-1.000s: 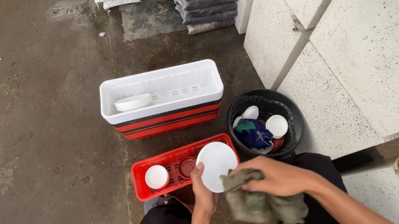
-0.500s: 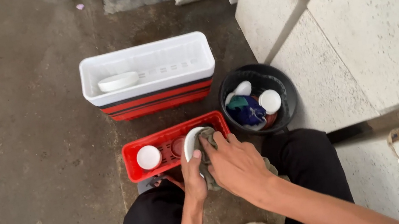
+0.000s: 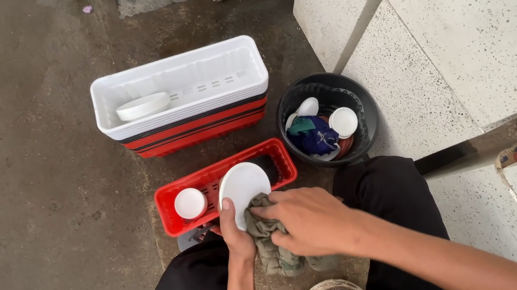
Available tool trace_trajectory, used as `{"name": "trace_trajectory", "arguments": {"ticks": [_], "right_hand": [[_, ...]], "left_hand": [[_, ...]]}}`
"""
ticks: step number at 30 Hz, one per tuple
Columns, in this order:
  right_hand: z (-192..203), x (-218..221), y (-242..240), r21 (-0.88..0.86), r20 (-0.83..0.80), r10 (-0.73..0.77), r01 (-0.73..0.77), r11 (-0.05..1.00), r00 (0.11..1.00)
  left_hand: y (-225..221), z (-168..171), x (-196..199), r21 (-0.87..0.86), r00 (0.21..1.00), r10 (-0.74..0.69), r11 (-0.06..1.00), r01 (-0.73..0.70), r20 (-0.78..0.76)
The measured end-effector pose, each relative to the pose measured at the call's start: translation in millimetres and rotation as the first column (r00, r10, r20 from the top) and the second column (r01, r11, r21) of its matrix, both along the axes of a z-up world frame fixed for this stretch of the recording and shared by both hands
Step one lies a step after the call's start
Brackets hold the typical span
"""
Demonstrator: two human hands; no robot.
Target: Drying small white ceramic or plastic pots with a cloth and placing them into a red organizer tray.
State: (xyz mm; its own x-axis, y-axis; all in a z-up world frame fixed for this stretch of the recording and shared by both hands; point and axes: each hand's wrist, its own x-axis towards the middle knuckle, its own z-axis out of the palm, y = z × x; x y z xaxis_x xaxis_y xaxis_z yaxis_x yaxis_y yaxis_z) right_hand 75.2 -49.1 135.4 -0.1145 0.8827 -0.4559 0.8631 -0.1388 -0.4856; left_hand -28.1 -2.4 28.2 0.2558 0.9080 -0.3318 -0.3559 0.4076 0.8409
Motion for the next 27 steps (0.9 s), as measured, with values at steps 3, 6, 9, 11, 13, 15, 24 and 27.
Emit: {"name": "trace_trajectory", "arguments": {"ticks": [3, 6, 9, 11, 13, 15, 24, 27], "right_hand": [[-1, -2, -3, 0.096, 0.122, -0.012, 0.001, 0.995, 0.992], [-3, 3, 3, 0.188, 0.189, 0.006, -0.042, 0.981, 0.982], [-24, 16, -1, 0.466, 0.246, 0.057, -0.17, 0.868, 0.968], [-30, 21, -6, 0.514, 0.162, 0.031, -0.111, 0.85, 0.986], [-34, 25, -8, 0.545, 0.072, 0.029, -0.064, 0.836, 0.997], [-38, 28, -7, 0.532, 0.002, 0.037, -0.033, 0.846, 0.999], [-65, 26, -3, 0.515, 0.261, 0.094, -0.221, 0.828, 0.961], [-63, 32, -5, 0.503, 0.321, 0.182, -0.33, 0.799, 0.93]], "left_hand": [[13, -25, -2, 0.165, 0.995, -0.096, 0.982, 0.094, 0.0], [25, -52, -6, 0.385, 0.972, -0.233, 0.895, 0.227, -0.032], [30, -46, -5, 0.466, 0.959, -0.282, 0.848, 0.254, -0.009], [31, -42, -1, 0.457, 0.961, -0.276, 0.857, 0.238, 0.018], [30, -46, 1, 0.435, 0.967, -0.25, 0.877, 0.206, 0.046], [32, -60, 4, 0.446, 0.958, -0.28, 0.867, 0.224, 0.064], [32, -43, -8, 0.489, 0.953, -0.297, 0.824, 0.286, -0.057], [25, -25, -10, 0.486, 0.955, -0.295, 0.838, 0.246, 0.024]]}}
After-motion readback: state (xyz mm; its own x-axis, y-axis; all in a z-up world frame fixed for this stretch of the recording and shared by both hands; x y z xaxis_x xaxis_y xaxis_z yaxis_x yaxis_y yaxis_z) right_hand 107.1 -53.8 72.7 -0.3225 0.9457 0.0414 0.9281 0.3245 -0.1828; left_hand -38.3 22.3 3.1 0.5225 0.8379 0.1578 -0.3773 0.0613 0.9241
